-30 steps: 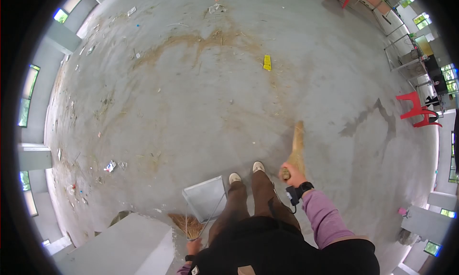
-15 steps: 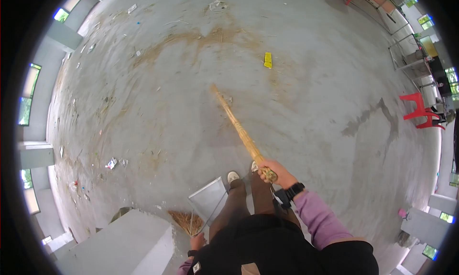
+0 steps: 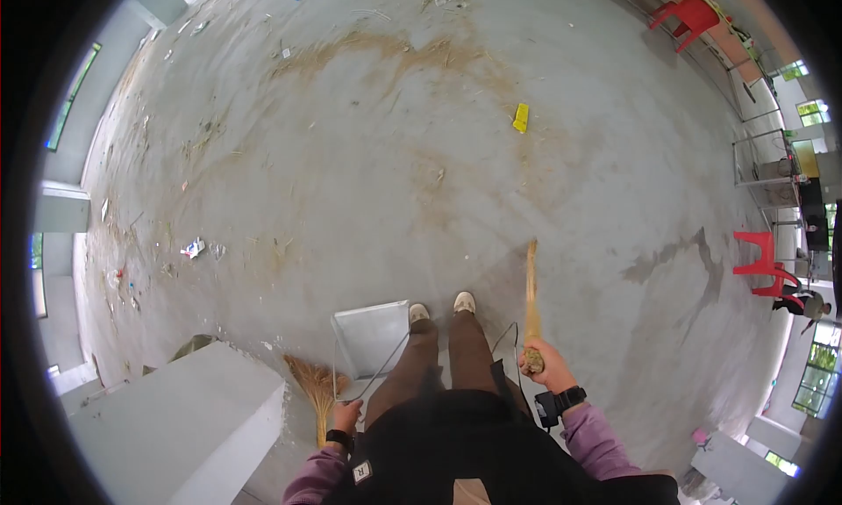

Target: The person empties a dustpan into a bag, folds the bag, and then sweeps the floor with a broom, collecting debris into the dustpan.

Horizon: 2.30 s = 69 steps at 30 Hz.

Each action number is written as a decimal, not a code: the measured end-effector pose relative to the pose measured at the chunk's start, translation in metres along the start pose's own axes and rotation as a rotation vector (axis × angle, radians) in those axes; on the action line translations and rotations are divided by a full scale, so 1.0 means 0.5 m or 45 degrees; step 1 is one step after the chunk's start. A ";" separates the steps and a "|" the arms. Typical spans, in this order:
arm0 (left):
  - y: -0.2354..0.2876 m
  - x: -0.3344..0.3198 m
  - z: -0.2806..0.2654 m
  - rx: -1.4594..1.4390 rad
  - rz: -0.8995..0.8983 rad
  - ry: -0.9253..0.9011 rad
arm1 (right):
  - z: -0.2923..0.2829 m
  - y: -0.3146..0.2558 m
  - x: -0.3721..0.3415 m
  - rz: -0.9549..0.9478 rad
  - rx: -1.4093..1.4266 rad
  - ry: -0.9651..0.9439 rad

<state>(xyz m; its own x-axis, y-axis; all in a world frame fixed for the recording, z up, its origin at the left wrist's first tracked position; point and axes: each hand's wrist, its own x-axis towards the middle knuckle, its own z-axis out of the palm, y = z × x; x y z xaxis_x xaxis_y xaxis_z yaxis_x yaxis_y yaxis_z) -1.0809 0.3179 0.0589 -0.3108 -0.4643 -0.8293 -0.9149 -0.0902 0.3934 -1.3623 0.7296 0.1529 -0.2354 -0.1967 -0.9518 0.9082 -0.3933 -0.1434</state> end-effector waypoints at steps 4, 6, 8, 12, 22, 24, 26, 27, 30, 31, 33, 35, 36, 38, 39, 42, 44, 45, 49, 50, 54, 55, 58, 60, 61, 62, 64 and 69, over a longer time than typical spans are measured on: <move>0.049 -0.008 -0.016 0.147 -0.081 -0.002 | 0.035 0.054 0.069 0.166 -0.282 -0.080; 0.053 -0.014 -0.021 0.156 -0.073 0.005 | 0.083 0.070 0.090 0.223 -0.347 -0.140; 0.039 0.007 -0.022 0.095 -0.032 -0.009 | 0.140 0.068 0.116 0.229 -0.381 -0.226; 0.048 0.021 -0.024 -0.006 -0.031 -0.039 | 0.228 0.039 0.127 0.226 -0.450 -0.286; 0.107 -0.001 -0.028 0.188 -0.039 -0.012 | 0.126 -0.019 -0.034 -0.047 -0.117 -0.236; 0.098 0.008 -0.027 0.171 -0.038 -0.016 | 0.086 -0.005 -0.005 -0.094 -0.019 -0.070; 0.093 0.010 -0.025 0.138 -0.048 -0.022 | 0.035 -0.026 0.031 0.035 0.330 -0.163; 0.095 0.008 -0.024 0.088 -0.035 -0.023 | 0.019 -0.037 0.042 0.101 0.508 -0.207; 0.106 -0.001 -0.022 0.039 -0.018 -0.035 | -0.002 -0.080 0.069 -1.012 -1.060 -0.372; 0.111 -0.002 -0.025 0.083 -0.029 -0.042 | 0.001 -0.091 0.080 -1.160 -1.253 -0.278; 0.110 -0.003 -0.025 0.100 -0.041 -0.053 | 0.023 -0.097 0.104 -1.440 -1.630 -0.074; 0.098 0.001 -0.025 0.049 -0.041 -0.063 | 0.064 -0.078 0.136 -1.358 -1.621 -0.253; 0.084 0.011 -0.026 0.071 -0.031 -0.072 | 0.102 -0.060 0.142 -1.372 -1.586 -0.337; 0.065 0.033 -0.020 0.106 -0.005 -0.093 | 0.195 -0.047 0.115 -1.017 -1.330 -0.589; 0.071 0.031 -0.015 0.073 -0.003 -0.088 | 0.206 -0.040 0.151 -0.643 -0.961 -0.566; 0.094 0.020 -0.011 -0.006 0.011 -0.084 | 0.260 -0.042 0.211 0.150 -0.117 -0.389; 0.101 0.020 -0.015 -0.028 0.041 -0.112 | 0.278 -0.060 0.168 0.113 -0.139 -0.444; 0.097 0.025 -0.017 -0.004 0.038 -0.101 | 0.283 -0.074 0.150 0.092 -0.150 -0.471; 0.069 0.050 -0.025 0.004 0.003 -0.134 | 0.261 -0.087 0.086 0.022 -0.161 -0.433; 0.067 0.057 -0.028 -0.010 -0.014 -0.162 | 0.242 -0.086 0.082 0.022 -0.130 -0.401; 0.066 0.073 -0.025 -0.150 -0.057 -0.184 | 0.150 -0.098 0.087 -0.036 0.054 -0.225; 0.066 0.081 -0.027 -0.151 -0.062 -0.195 | 0.132 -0.102 0.086 -0.066 0.112 -0.187; 0.080 0.078 -0.022 -0.149 -0.055 -0.177 | 0.051 -0.135 0.121 -0.180 0.381 -0.203; 0.093 0.066 -0.013 -0.137 -0.038 -0.145 | 0.034 -0.185 0.126 -0.177 0.507 -0.143; 0.098 0.060 -0.008 -0.128 -0.025 -0.126 | 0.021 -0.210 0.129 -0.173 0.567 -0.112; 0.104 0.052 -0.002 -0.121 -0.012 -0.108 | -0.002 -0.226 0.141 -0.200 0.597 -0.206; 0.123 0.029 0.015 -0.003 -0.025 -0.099 | -0.042 -0.269 0.176 -0.244 0.560 -0.264; 0.138 -0.004 0.057 0.269 0.036 -0.134 | -0.067 -0.275 0.242 -1.374 -1.549 -0.165</move>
<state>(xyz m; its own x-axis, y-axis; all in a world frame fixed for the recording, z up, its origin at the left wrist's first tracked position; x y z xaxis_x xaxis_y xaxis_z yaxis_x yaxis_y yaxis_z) -1.1506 0.3378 0.0761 -0.3522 -0.3687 -0.8602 -0.9356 0.1128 0.3347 -1.5040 0.7898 0.0484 -0.8757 -0.4101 -0.2548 0.0193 0.4975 -0.8672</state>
